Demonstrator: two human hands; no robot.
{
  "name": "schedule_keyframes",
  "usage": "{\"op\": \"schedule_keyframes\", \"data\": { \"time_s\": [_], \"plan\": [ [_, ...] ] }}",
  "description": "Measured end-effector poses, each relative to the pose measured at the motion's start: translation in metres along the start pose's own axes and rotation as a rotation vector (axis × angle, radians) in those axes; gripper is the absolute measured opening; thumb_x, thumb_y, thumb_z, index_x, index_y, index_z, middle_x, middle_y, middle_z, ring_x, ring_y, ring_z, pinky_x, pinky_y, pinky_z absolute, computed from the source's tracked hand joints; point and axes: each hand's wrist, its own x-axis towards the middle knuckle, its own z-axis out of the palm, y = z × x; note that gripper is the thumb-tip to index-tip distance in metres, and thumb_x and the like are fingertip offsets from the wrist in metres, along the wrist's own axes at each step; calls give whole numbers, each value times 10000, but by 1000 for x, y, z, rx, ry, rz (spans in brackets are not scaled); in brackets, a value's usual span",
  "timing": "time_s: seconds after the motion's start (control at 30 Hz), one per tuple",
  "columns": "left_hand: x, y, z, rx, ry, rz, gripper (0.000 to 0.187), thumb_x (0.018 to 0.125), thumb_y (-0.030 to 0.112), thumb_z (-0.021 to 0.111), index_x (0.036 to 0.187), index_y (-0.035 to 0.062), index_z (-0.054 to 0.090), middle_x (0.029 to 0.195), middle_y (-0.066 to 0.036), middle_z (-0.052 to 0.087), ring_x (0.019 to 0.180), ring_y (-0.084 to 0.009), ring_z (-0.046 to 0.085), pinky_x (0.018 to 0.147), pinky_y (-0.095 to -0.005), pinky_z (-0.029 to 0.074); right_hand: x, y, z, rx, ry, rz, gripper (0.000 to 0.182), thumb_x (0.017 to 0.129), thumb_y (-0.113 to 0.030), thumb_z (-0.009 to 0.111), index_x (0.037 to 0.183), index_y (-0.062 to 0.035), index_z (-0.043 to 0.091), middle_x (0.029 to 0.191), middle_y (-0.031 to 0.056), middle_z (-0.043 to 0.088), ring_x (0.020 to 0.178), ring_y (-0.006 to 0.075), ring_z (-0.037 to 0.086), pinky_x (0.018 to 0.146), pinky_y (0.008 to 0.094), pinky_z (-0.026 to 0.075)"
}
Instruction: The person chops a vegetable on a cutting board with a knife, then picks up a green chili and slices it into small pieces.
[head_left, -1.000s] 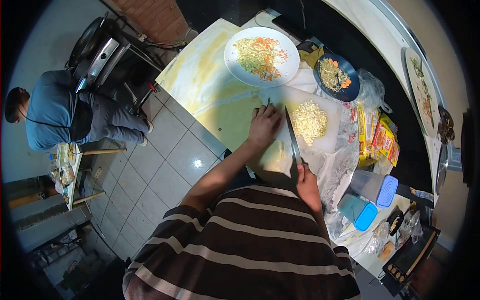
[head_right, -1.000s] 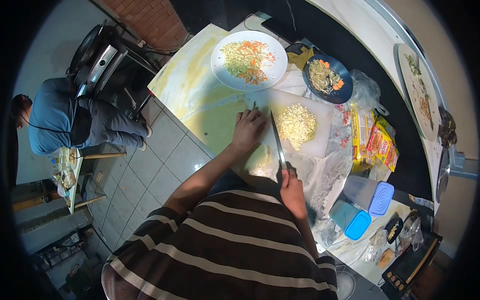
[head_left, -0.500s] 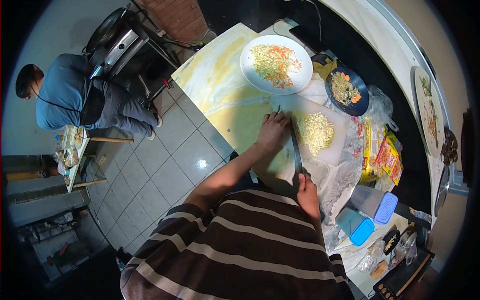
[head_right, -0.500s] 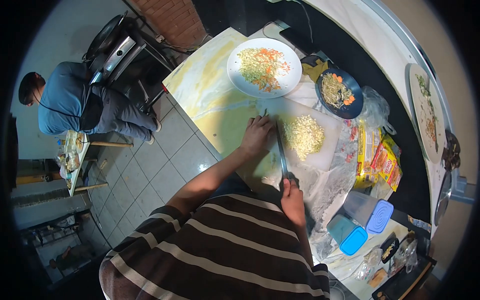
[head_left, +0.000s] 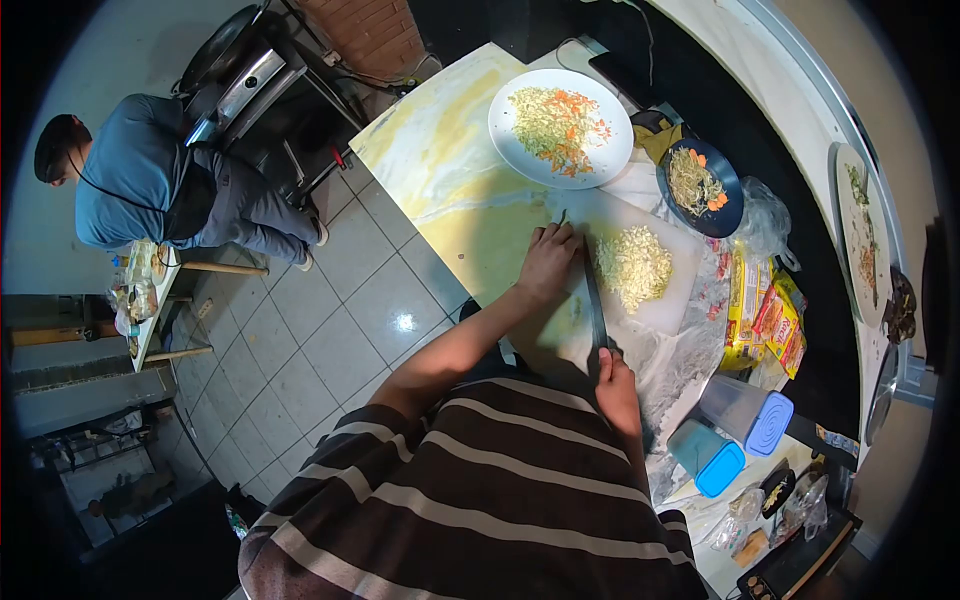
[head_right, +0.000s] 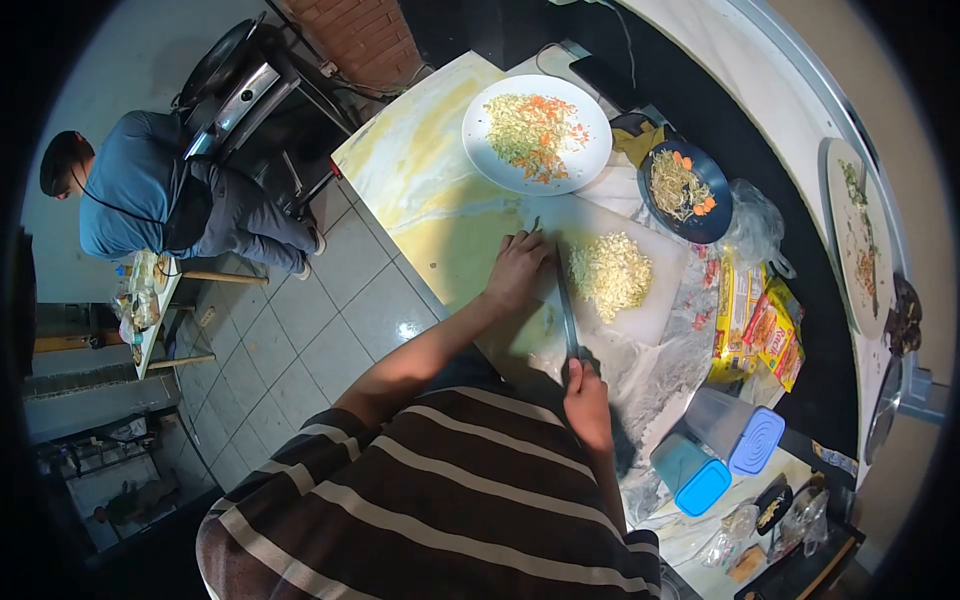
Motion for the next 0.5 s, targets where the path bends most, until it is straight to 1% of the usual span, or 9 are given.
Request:
{"op": "schedule_keyframes", "data": {
  "time_s": [0.1,0.23,0.3,0.37,0.5],
  "plan": [
    [0,1,-2,5,-40,-6,150,831,144,583,947,73,645,1003,-68,567,1034,-244,517,922,-386,384,3,6,2,8,3,-28,373,1038,-280,401,951,43,567,795,309,599,790,518,570,651,523,438],
    [-1,-1,-1,13,-11,7,153,837,164,593,951,80,652,1000,-58,568,1023,-241,524,922,-390,383,7,11,4,-29,-22,7,382,1034,-294,409,945,45,563,830,314,607,842,522,574,684,540,446],
    [-1,-1,-3,6,-3,9,151,842,172,598,949,82,655,999,-54,568,1018,-240,528,921,-392,383,9,12,6,-32,-15,16,387,1032,-299,410,944,45,563,830,316,609,846,524,574,690,547,448],
    [-1,0,-7,-31,-50,-30,143,828,142,618,958,94,654,1022,-56,581,1014,-257,541,896,-410,389,10,11,5,-33,-10,23,392,1031,-305,411,943,45,563,830,318,611,849,527,574,696,553,449],
    [-3,-1,-6,-51,-22,-18,131,840,147,617,955,97,657,1024,-58,581,1006,-261,543,881,-414,391,8,12,2,-88,-11,39,391,1031,-305,407,953,44,563,817,324,612,831,530,577,682,571,449]
  ]
}}
